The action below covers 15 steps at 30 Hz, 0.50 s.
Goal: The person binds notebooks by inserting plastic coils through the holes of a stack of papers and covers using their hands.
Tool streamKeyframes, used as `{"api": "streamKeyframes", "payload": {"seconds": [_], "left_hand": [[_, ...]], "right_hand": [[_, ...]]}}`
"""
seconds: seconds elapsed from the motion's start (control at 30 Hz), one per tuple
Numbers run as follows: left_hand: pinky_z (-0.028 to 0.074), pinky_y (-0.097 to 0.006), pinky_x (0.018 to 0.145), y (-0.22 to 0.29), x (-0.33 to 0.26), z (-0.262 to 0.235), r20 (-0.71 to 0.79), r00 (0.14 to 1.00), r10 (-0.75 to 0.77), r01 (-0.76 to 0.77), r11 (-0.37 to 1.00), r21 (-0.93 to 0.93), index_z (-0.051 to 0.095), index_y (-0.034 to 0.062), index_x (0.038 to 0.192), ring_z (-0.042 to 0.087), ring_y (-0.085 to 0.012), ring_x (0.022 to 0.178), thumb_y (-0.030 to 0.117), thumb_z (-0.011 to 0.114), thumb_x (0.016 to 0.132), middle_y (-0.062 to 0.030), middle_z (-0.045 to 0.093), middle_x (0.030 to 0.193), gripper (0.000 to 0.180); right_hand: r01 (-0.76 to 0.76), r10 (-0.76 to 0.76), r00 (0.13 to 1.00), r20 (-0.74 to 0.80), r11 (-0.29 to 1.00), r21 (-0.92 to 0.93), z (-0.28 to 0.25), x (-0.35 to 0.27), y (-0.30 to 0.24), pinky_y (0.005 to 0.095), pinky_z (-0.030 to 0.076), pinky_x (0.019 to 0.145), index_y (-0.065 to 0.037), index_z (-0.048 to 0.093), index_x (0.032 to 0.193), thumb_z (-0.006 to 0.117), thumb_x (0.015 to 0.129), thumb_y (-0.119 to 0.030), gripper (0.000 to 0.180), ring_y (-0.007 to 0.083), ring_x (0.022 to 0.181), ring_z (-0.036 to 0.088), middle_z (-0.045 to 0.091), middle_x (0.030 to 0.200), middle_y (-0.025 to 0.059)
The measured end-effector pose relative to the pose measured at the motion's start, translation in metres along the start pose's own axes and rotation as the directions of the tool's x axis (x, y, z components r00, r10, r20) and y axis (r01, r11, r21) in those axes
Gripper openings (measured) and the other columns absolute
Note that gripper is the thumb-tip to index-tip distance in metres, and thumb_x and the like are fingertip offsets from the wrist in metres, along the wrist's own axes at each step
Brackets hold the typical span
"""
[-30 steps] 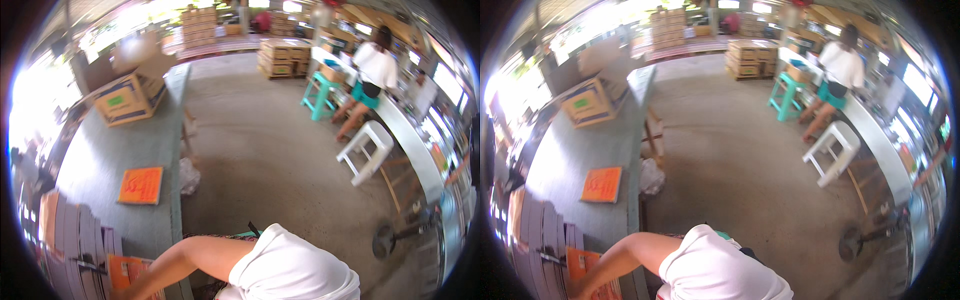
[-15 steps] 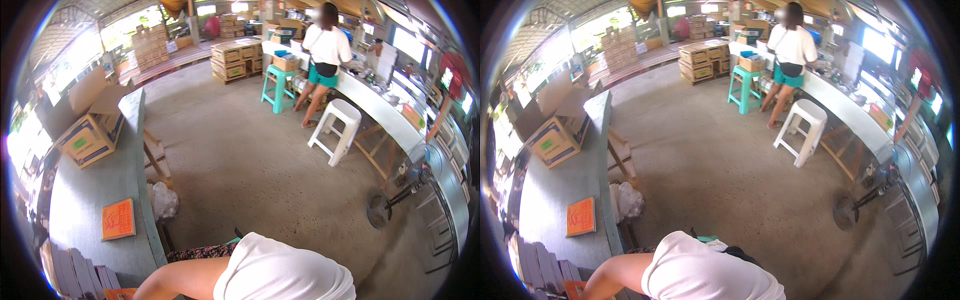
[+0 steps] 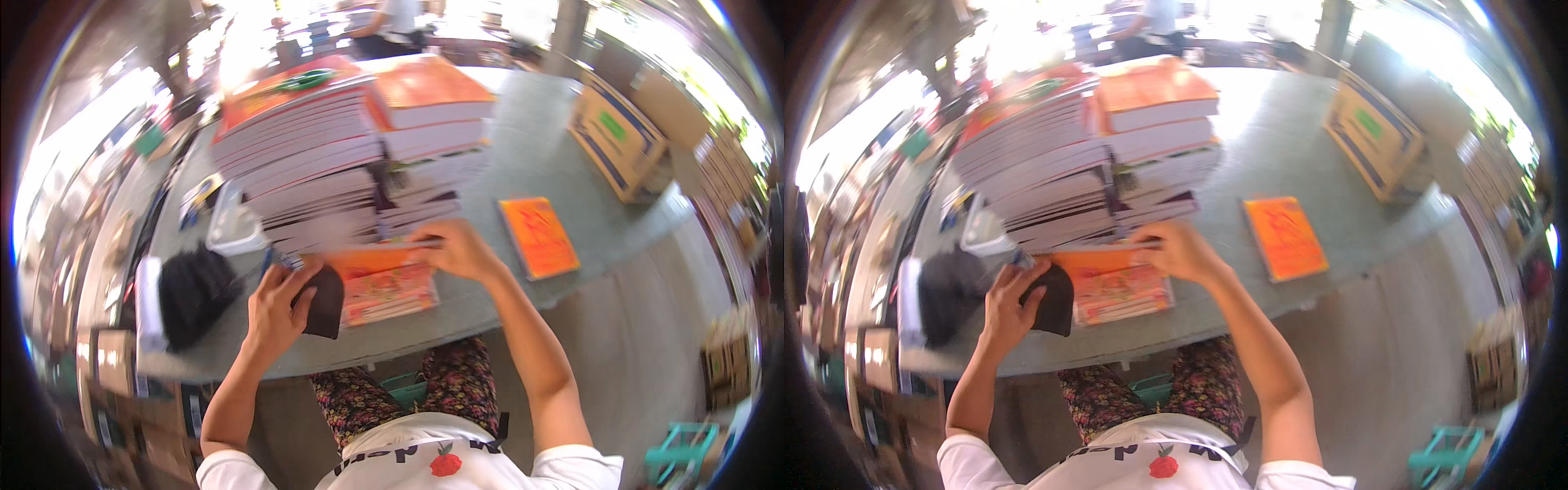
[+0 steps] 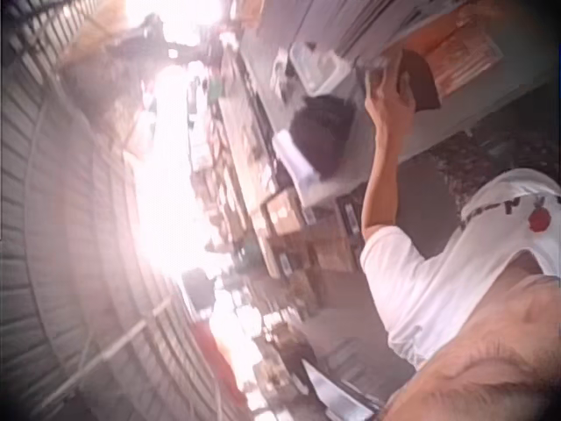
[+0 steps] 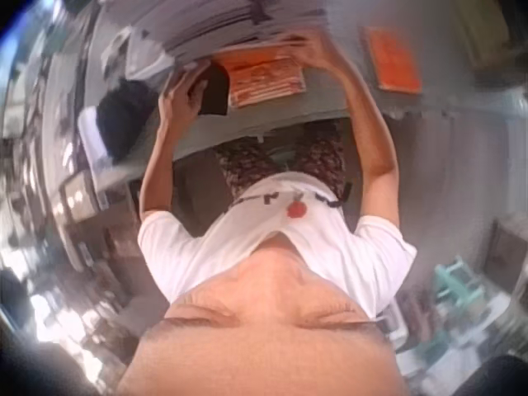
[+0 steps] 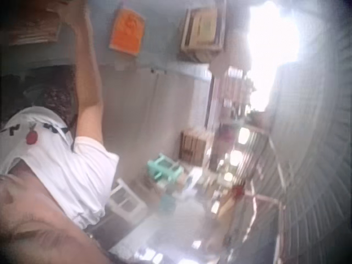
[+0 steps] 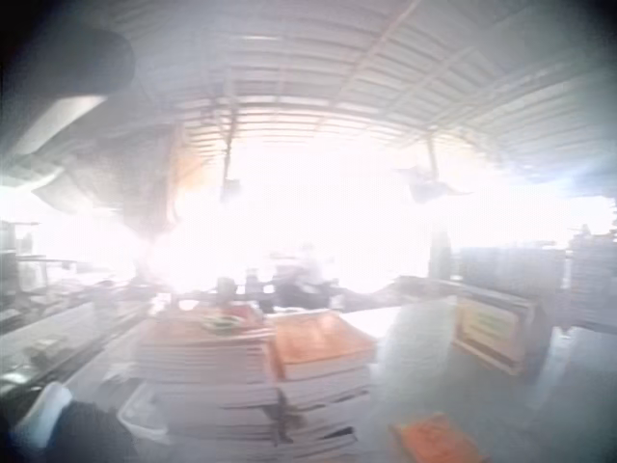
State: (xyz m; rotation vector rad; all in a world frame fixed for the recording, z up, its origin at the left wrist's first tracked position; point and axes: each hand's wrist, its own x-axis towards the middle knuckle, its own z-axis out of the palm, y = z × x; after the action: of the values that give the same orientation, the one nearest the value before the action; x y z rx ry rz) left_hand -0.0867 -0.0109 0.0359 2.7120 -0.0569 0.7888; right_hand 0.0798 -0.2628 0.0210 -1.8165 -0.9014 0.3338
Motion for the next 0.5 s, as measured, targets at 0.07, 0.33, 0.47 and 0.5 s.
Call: {"api": "streamKeyframes", "payload": {"seconds": [0.07,0.33,0.47,0.5], "left_hand": [[0.046,-0.036,0.070,0.006,0.009,-0.030,-0.365,0.931,0.024,-0.036,0.999,-0.026,0.063,0.0143,0.109,0.056,-0.0298,0.079,0.012,0.064,0.075,-0.0119,0.060,0.085,0.034],[0.047,-0.034,0.074,0.034,-0.029,-0.025,0.211,0.973,0.092,-0.084,0.995,-0.050,0.062,0.0128,0.109,0.058,-0.0258,0.082,0.015,0.065,0.076,-0.0101,0.062,0.092,0.033],[0.048,-0.031,0.078,0.025,-0.015,-0.015,0.063,0.995,0.072,-0.071,0.997,-0.023,0.063,0.0103,0.106,0.059,-0.0253,0.087,0.012,0.064,0.077,-0.0108,0.061,0.094,0.029],[0.048,-0.033,0.077,0.034,-0.018,-0.011,0.245,0.968,0.060,-0.054,0.998,-0.029,0.062,0.0080,0.105,0.059,-0.0259,0.087,0.010,0.063,0.077,-0.0111,0.061,0.094,0.029]], "right_hand": [[0.026,-0.037,0.997,0.064,0.985,0.173,0.001,0.001,0.013,0.0255,0.050,0.065,-0.001,0.066,0.096,0.071,0.073,-0.004,0.024,0.0097,0.076,0.061,0.067,0.080,0.0055],[-0.024,-0.012,0.996,0.092,0.928,0.371,0.027,-0.012,0.011,0.0224,0.049,0.073,-0.004,0.068,0.097,0.063,0.076,0.006,0.024,0.0066,0.082,0.057,0.066,0.089,0.0010],[0.065,-0.106,0.992,0.072,0.897,0.437,0.032,0.001,0.021,0.0217,0.049,0.073,-0.004,0.068,0.097,0.060,0.075,0.010,0.027,0.0063,0.082,0.057,0.067,0.092,0.0014],[0.101,-0.130,0.991,0.039,0.897,0.431,0.031,0.005,0.026,0.0217,0.049,0.073,-0.004,0.068,0.097,0.059,0.075,0.011,0.028,0.0064,0.082,0.058,0.067,0.093,0.0019]]}}
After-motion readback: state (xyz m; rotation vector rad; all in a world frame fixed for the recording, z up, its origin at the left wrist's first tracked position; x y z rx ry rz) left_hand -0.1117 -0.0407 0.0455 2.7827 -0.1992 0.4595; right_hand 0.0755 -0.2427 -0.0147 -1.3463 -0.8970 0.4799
